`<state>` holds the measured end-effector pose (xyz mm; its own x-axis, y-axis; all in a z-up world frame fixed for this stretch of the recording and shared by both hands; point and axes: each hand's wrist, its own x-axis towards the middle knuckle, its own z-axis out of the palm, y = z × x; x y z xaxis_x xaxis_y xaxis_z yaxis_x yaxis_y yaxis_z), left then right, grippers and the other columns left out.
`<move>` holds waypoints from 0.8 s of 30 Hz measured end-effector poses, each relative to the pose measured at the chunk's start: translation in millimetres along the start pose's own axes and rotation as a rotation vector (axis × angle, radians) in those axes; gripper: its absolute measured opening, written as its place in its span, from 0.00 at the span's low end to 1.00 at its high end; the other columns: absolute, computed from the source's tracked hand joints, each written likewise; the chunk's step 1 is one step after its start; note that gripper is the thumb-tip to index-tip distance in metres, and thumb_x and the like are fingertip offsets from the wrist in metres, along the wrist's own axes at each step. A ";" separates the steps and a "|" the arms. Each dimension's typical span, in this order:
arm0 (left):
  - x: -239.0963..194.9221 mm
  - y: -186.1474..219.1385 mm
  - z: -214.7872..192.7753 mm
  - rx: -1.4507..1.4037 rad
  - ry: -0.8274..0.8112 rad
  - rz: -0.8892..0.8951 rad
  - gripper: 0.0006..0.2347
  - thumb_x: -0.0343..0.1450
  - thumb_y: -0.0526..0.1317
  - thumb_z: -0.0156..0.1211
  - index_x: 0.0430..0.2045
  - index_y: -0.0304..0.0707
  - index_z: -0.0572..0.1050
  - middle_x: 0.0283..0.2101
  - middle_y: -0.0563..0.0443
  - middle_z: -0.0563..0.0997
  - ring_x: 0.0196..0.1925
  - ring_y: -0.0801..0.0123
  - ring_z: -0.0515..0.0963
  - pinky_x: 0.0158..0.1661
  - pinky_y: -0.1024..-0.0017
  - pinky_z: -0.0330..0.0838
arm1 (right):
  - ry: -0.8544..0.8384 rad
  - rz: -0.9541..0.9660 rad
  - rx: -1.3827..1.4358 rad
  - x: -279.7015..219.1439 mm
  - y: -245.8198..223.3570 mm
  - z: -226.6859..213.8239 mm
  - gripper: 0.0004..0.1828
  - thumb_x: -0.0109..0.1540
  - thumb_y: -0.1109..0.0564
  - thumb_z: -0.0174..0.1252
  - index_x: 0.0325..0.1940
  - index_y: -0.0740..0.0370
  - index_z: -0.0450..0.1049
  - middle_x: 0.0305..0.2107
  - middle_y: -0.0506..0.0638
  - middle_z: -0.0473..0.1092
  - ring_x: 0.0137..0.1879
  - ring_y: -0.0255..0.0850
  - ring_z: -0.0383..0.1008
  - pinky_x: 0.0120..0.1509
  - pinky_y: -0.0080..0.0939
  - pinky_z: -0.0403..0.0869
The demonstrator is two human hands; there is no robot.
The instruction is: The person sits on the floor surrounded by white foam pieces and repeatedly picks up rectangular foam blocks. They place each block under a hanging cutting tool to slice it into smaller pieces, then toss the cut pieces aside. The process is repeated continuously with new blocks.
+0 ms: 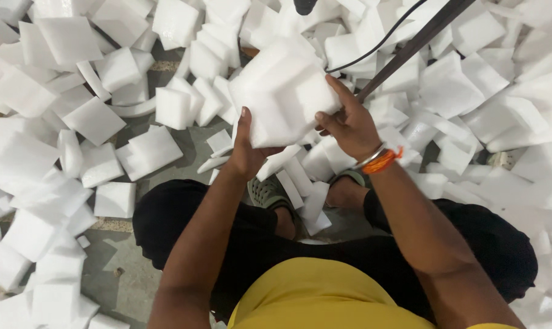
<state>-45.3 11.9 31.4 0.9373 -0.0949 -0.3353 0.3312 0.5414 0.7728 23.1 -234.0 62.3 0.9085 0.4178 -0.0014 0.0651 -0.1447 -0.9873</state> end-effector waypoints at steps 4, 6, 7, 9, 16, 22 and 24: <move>-4.7 11.2 5.1 -0.008 -0.120 0.020 0.42 0.70 0.72 0.34 0.71 0.37 0.56 0.66 0.36 0.69 0.63 0.46 0.73 0.59 0.44 0.67 | 0.121 -0.110 -0.018 2.7 -1.2 12.1 0.35 0.66 0.61 0.59 0.78 0.61 0.58 0.54 0.56 0.72 0.38 0.36 0.79 0.41 0.35 0.82; 3.3 18.3 9.4 -0.007 -0.073 -0.053 0.42 0.67 0.72 0.33 0.70 0.43 0.55 0.68 0.42 0.68 0.65 0.50 0.73 0.59 0.43 0.67 | 0.165 -0.128 0.032 10.4 -4.7 10.4 0.34 0.66 0.64 0.57 0.77 0.62 0.60 0.54 0.55 0.72 0.35 0.36 0.78 0.38 0.35 0.81; 11.4 22.9 12.2 -0.019 -0.091 -0.064 0.42 0.67 0.73 0.33 0.70 0.43 0.57 0.68 0.42 0.69 0.64 0.50 0.74 0.59 0.44 0.67 | 0.184 -0.100 0.076 17.0 -7.4 7.6 0.34 0.65 0.65 0.56 0.77 0.62 0.61 0.49 0.54 0.74 0.33 0.35 0.76 0.37 0.35 0.80; 30.6 34.3 18.0 -0.044 -0.128 -0.086 0.43 0.66 0.75 0.32 0.69 0.43 0.60 0.67 0.42 0.72 0.63 0.49 0.75 0.58 0.46 0.67 | 0.220 -0.051 0.169 33.3 -14.2 1.1 0.33 0.65 0.66 0.54 0.75 0.63 0.62 0.43 0.54 0.76 0.30 0.36 0.75 0.34 0.35 0.79; 87.3 101.2 44.3 0.007 -0.198 -0.039 0.42 0.64 0.76 0.32 0.65 0.46 0.65 0.62 0.45 0.76 0.61 0.51 0.77 0.56 0.48 0.68 | 0.245 -0.117 0.336 104.5 -49.8 -34.3 0.29 0.66 0.65 0.51 0.73 0.66 0.68 0.36 0.53 0.77 0.29 0.37 0.76 0.32 0.37 0.79; 88.5 131.5 54.2 0.026 -0.237 -0.008 0.43 0.64 0.76 0.30 0.66 0.46 0.65 0.62 0.45 0.76 0.61 0.51 0.77 0.57 0.47 0.68 | 0.275 -0.227 0.289 123.7 -62.1 -33.5 0.27 0.67 0.65 0.56 0.72 0.66 0.65 0.33 0.53 0.77 0.27 0.37 0.77 0.30 0.36 0.78; 87.8 131.6 53.4 0.055 -0.222 -0.008 0.43 0.63 0.76 0.29 0.66 0.47 0.65 0.62 0.44 0.76 0.60 0.49 0.78 0.56 0.46 0.69 | 0.285 -0.249 0.181 123.5 -62.2 -28.2 0.26 0.68 0.64 0.57 0.72 0.67 0.66 0.34 0.53 0.78 0.28 0.36 0.77 0.30 0.36 0.78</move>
<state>86.4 30.2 132.4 0.9334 -0.2836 -0.2199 0.3387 0.4940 0.8008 142.9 -198.7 128.0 0.9537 0.1518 0.2595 0.2463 0.1003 -0.9640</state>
